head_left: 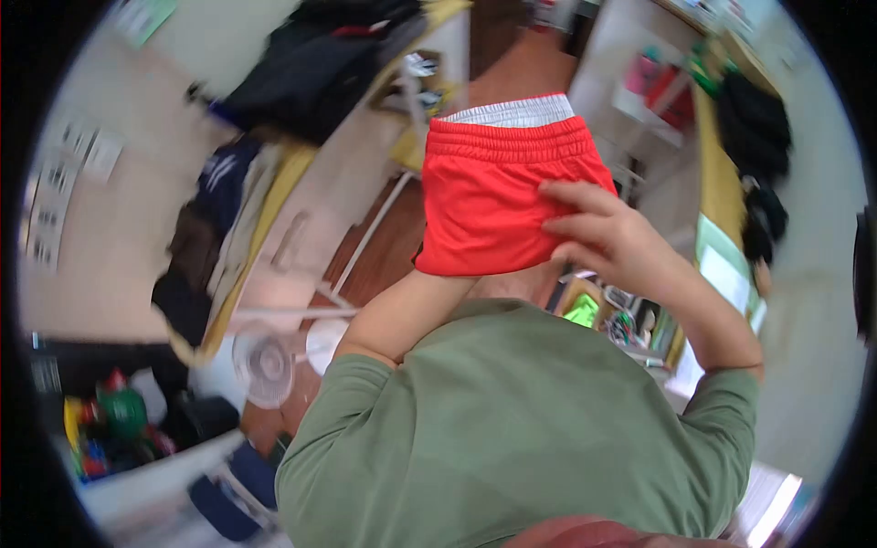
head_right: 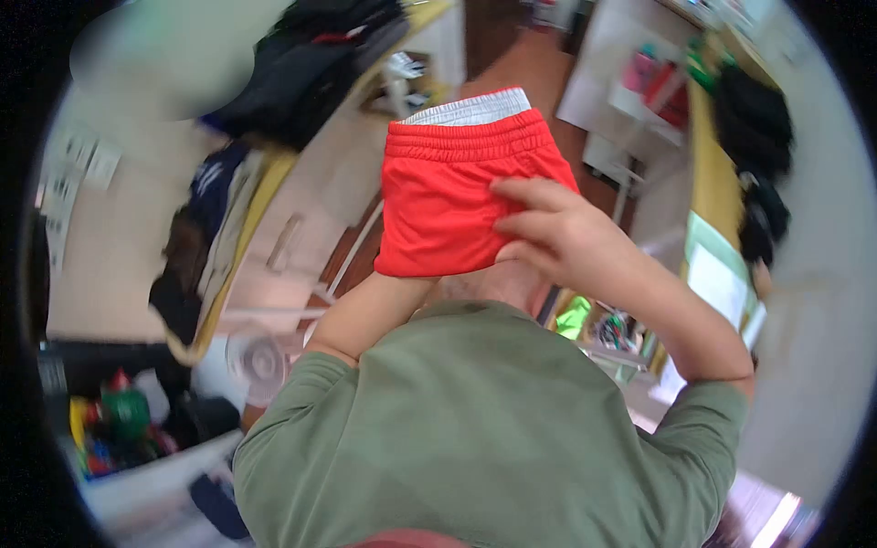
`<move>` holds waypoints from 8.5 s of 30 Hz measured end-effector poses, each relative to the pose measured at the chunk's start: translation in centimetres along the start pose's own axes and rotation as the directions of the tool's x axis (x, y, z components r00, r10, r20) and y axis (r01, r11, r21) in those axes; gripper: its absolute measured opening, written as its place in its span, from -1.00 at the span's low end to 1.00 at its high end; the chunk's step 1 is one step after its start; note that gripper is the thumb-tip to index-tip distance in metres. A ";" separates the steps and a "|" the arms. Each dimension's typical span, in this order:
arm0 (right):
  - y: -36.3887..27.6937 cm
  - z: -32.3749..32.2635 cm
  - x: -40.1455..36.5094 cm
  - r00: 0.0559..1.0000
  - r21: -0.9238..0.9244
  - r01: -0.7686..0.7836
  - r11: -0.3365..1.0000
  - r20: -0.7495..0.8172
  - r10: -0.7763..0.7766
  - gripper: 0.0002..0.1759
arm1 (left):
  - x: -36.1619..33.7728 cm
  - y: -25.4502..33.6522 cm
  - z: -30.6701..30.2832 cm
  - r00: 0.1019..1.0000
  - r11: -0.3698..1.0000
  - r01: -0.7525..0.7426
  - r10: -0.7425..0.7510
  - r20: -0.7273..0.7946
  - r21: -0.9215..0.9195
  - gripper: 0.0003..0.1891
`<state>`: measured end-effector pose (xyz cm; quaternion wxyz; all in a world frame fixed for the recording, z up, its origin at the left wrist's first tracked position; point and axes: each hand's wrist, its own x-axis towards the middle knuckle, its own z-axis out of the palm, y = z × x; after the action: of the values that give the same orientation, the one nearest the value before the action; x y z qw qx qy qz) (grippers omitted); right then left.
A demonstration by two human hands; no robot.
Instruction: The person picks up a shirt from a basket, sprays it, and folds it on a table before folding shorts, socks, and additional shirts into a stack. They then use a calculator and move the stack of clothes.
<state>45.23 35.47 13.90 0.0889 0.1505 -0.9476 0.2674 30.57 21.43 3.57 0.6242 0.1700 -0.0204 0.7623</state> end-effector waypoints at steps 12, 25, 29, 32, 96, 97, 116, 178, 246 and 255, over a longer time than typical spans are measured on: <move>-6.1 15.2 29.2 0.996 0.839 -0.007 0.544 -0.041 0.076 -0.55 | -25.0 18.0 7.9 0.479 0.492 -0.527 0.846 -0.236 0.693 -0.42; -4.5 28.9 52.6 0.964 -0.033 0.249 0.968 0.105 -0.245 -0.55 | -42.3 32.3 4.9 -0.020 0.340 -0.068 0.940 -0.342 0.938 -0.16; -9.6 25.2 50.7 0.932 -0.302 0.263 0.916 -0.166 -0.322 -0.46 | -37.8 31.5 9.3 -0.019 -0.093 0.913 0.963 0.268 0.398 -0.28; -9.8 28.2 53.6 0.736 -0.152 0.588 0.795 -0.308 -0.603 -0.41 | -35.3 33.1 9.2 0.302 -0.333 0.943 0.847 0.437 -0.007 -0.32; 26.4 -11.5 -18.7 0.259 -0.052 -0.913 0.404 -0.839 0.478 -0.70 | 49.0 -20.1 -13.8 0.498 0.480 0.864 -0.860 0.114 -0.150 -0.46; 26.0 -11.8 -18.7 0.156 0.105 -0.908 0.406 -0.813 0.561 -0.66 | 49.4 -20.5 -14.8 0.496 0.482 0.866 -0.862 0.105 -0.133 -0.45; 26.8 -10.7 -24.4 -0.114 0.060 -0.987 -0.149 -0.913 0.391 -0.49 | 48.9 -20.9 -15.7 0.518 0.517 0.855 -0.848 0.116 -0.040 -0.40; -18.8 29.6 45.1 0.747 0.570 0.656 0.495 -0.397 -0.533 -0.21 | -41.9 31.7 14.2 -0.495 0.457 0.854 0.860 0.120 0.250 0.05; 34.4 -17.9 -25.3 -0.221 0.035 -0.959 -0.281 -0.713 0.666 -0.36 | 21.1 2.5 -7.4 0.986 -0.346 -0.054 -0.166 -0.004 0.937 -0.67; 22.1 -6.9 -13.0 0.466 -0.455 -0.865 0.211 -0.573 0.674 -0.43 | 36.4 -13.2 -12.9 0.543 0.524 0.840 -0.813 -0.211 0.139 -0.15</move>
<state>50.72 60.22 5.82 0.1106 -0.4269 -0.8930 -0.0899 34.30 61.84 -0.64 0.8874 0.1822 0.1861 0.3803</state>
